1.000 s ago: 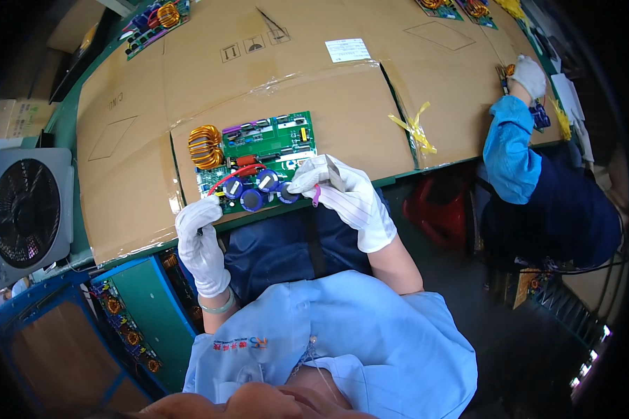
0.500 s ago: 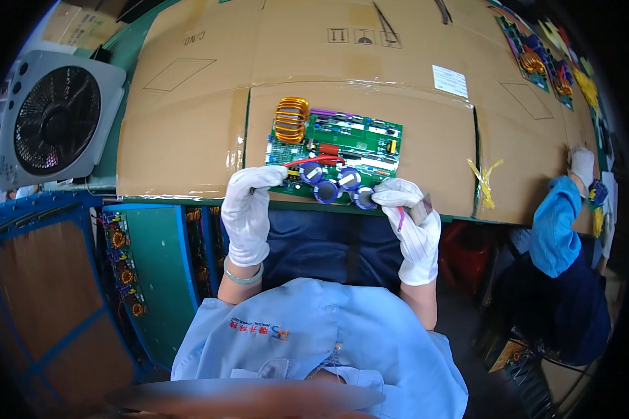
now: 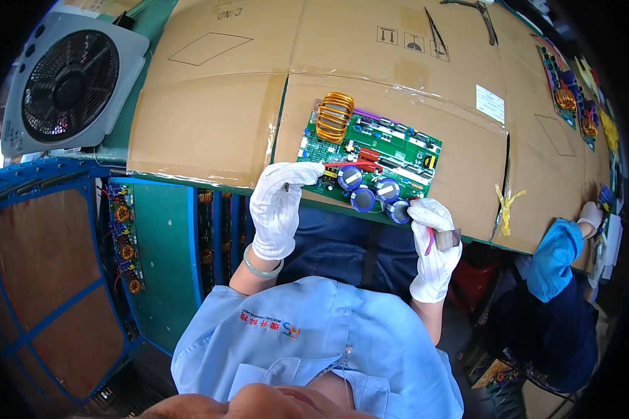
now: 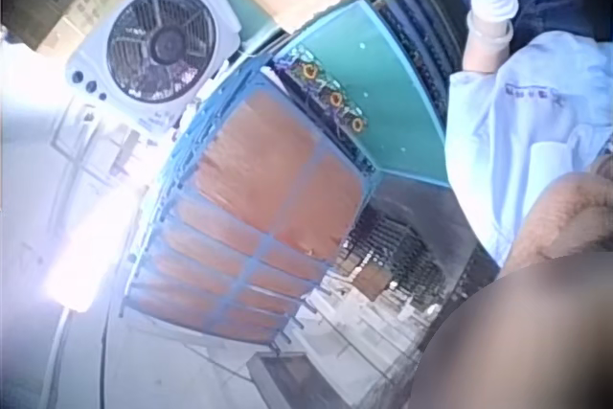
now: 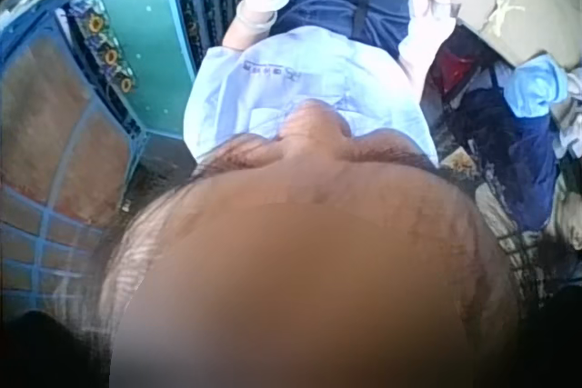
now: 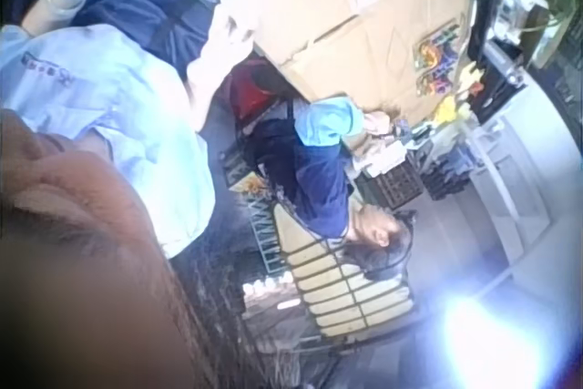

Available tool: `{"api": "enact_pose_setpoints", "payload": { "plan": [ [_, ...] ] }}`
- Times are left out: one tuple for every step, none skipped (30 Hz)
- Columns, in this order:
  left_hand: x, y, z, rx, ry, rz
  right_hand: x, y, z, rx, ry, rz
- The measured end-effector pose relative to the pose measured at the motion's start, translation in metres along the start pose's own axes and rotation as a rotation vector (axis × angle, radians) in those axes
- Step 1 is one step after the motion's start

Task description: The person picks up green circuit boards from a blue tray and places them on a cardboard work surface. They handle the boards, turning them over to inspect both sides, and use a small metal tool to scrape or clean the surface of the boards. The person repeats this process for multiple boards, moving them between the tray and the work surface.

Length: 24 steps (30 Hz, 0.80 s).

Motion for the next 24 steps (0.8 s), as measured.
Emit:
{"api": "enact_pose_setpoints", "payload": {
  "plan": [
    [0.000, 0.000, 0.000, -0.002, 0.010, 0.007, 0.000, -0.001, 0.000, 0.007, -0.016, -0.004],
    [-0.001, -0.001, 0.000, -0.004, 0.020, 0.015, 0.000, -0.001, 0.001, 0.015, -0.032, -0.008],
    [-0.002, -0.001, 0.000, -0.008, 0.030, 0.022, 0.000, -0.002, 0.001, 0.024, -0.048, -0.011],
    [-0.002, -0.002, 0.000, -0.004, 0.023, 0.017, -0.003, -0.002, -0.001, 0.002, -0.021, 0.022],
    [-0.002, -0.002, 0.000, -0.002, 0.017, 0.011, -0.006, -0.002, -0.004, -0.019, 0.005, 0.056],
    [-0.003, -0.001, 0.000, -0.001, 0.011, 0.005, -0.008, -0.004, -0.006, -0.039, 0.030, 0.090],
    [0.003, -0.001, 0.001, -0.024, -0.067, -0.073, -0.009, -0.004, -0.007, -0.043, 0.026, 0.082],
    [0.012, 0.001, 0.000, -0.048, -0.147, -0.150, -0.011, -0.003, -0.010, -0.080, 0.042, 0.137],
    [0.017, 0.001, 0.001, -0.071, -0.226, -0.227, -0.014, -0.002, -0.014, -0.117, 0.056, 0.191],
    [0.017, -0.002, 0.003, -0.085, -0.266, -0.249, -0.015, -0.001, -0.017, -0.095, -0.011, 0.111],
    [0.016, -0.003, 0.004, -0.115, -0.280, -0.290, -0.017, 0.004, -0.019, -0.040, -0.056, 0.109],
    [0.017, -0.005, 0.005, -0.145, -0.293, -0.330, -0.019, 0.008, -0.023, 0.016, -0.101, 0.105],
    [0.019, -0.007, 0.006, -0.171, -0.308, -0.373, -0.020, 0.014, -0.028, 0.069, -0.143, 0.100],
    [0.018, -0.009, 0.005, -0.141, -0.289, -0.388, -0.019, 0.018, -0.040, 0.038, -0.088, 0.134],
    [0.020, -0.015, 0.004, -0.150, -0.298, -0.423, -0.018, 0.017, -0.051, 0.024, 0.024, 0.194],
    [0.027, -0.018, 0.002, -0.142, -0.305, -0.469, -0.021, 0.009, -0.064, -0.003, -0.034, 0.195],
    [0.030, -0.023, 0.000, -0.138, -0.314, -0.511, -0.028, 0.002, -0.079, -0.025, -0.092, 0.202],
    [0.026, -0.029, 0.001, -0.161, -0.289, -0.509, -0.027, -0.001, -0.092, -0.077, -0.088, 0.276],
    [0.033, -0.033, -0.001, -0.155, -0.277, -0.535, -0.029, -0.009, -0.106, -0.170, -0.001, 0.341],
    [0.036, -0.041, -0.003, -0.157, -0.277, -0.518, -0.028, -0.012, -0.118, -0.249, 0.078, 0.413],
    [0.037, -0.048, -0.004, -0.158, -0.276, -0.503, -0.026, -0.018, -0.127, -0.332, 0.158, 0.484],
    [0.037, -0.054, -0.003, -0.183, -0.276, -0.505, -0.022, -0.024, -0.136, -0.359, 0.200, 0.503],
    [0.034, -0.060, -0.003, -0.243, -0.244, -0.476, -0.017, -0.034, -0.143, -0.387, 0.241, 0.523],
    [0.028, -0.064, 0.001, -0.203, -0.250, -0.502, -0.012, -0.044, -0.149, -0.416, 0.283, 0.543]
  ]
}}
Point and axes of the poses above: each hand's wrist, its own z-axis away from the middle knuckle, its own y-axis out of the back of the hand, x = y × z, the point moved 5 cm from there along -z, towards the middle knuckle, and after that the axes turned 11 degrees about y, right-handed, at the moved point
